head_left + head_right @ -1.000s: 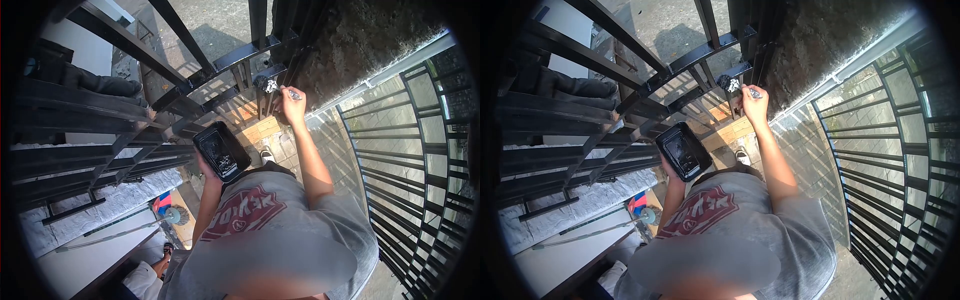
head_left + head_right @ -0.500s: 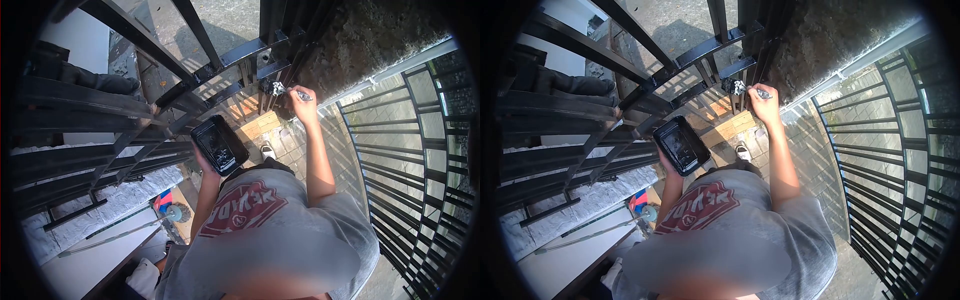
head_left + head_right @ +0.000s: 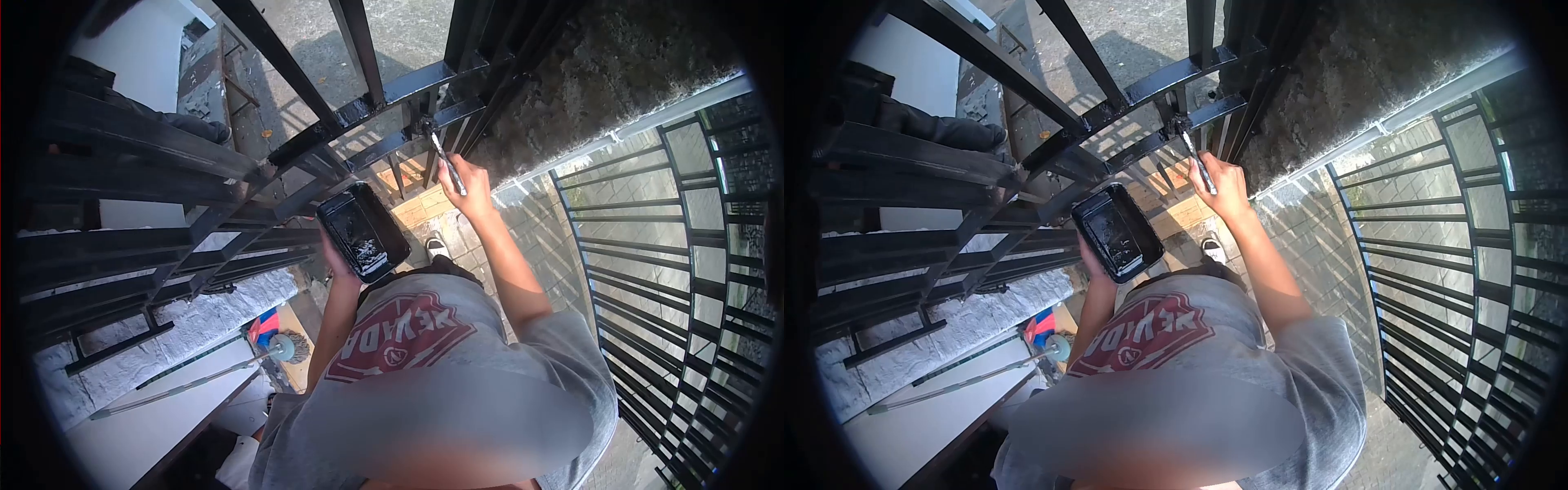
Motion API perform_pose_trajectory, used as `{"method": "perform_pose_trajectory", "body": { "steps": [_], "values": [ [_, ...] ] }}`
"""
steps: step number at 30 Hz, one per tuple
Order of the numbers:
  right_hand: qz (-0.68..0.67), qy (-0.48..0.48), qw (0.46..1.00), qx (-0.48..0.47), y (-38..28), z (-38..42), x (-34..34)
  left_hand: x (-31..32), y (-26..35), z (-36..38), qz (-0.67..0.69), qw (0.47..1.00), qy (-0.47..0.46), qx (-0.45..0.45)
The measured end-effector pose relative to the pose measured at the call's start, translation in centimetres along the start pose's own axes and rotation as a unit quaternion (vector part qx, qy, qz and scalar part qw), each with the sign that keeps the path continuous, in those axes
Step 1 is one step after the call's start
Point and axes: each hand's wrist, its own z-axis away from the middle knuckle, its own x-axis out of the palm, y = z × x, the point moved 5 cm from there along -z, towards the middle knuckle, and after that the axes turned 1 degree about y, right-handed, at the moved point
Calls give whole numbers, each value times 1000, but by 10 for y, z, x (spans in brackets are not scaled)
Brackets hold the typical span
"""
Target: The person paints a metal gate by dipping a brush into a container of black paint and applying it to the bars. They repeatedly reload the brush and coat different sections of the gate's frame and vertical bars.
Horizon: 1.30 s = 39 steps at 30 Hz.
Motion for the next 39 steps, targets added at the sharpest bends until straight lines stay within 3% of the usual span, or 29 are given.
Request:
{"method": "perform_pose_trajectory", "body": {
  "steps": [8, 13, 17, 20, 23, 24, 28, 30, 32, 36, 38, 39],
  "values": [
    [104, -137, 983, 56, -1, -23, -1, -13, 0, -3, -28, 999, 28, -37],
    [171, -75, 977, 100, -22, -22, -45, -11, 5, 0, -27, 999, 28, -20],
    [12, 50, 979, 199, 36, 10, -54, -12, 9, 5, -2, 1000, 9, -14],
    [-204, 95, 888, 400, 67, 37, -37, -10, 7, 7, 16, 1000, -16, -18],
    [-42, 61, 934, 351, 96, 51, -7, -12, 6, 8, 19, 999, -22, -27],
    [-117, 31, 931, 344, 70, 43, -5, -10, 5, 8, 21, 999, -21, -31],
    [-162, -57, 906, 386, 56, 16, 32, 1, 1, 11, -10, 998, -13, -55],
    [-220, -19, 888, 404, 52, 3, 41, -8, -1, 8, -26, 999, 8, -35],
    [-212, 18, 910, 357, 25, -15, 25, -7, 0, 6, -33, 999, 17, -21],
    [-331, 100, 885, 313, -16, -34, -11, -3, 2, 12, -33, 999, -1, -18],
    [-246, 85, 927, 271, -22, -35, -23, -7, 2, 15, -23, 1000, -2, -15],
    [-129, 65, 968, 207, -24, -33, -28, -9, 3, 16, -13, 1000, 4, -11]
  ]
}}
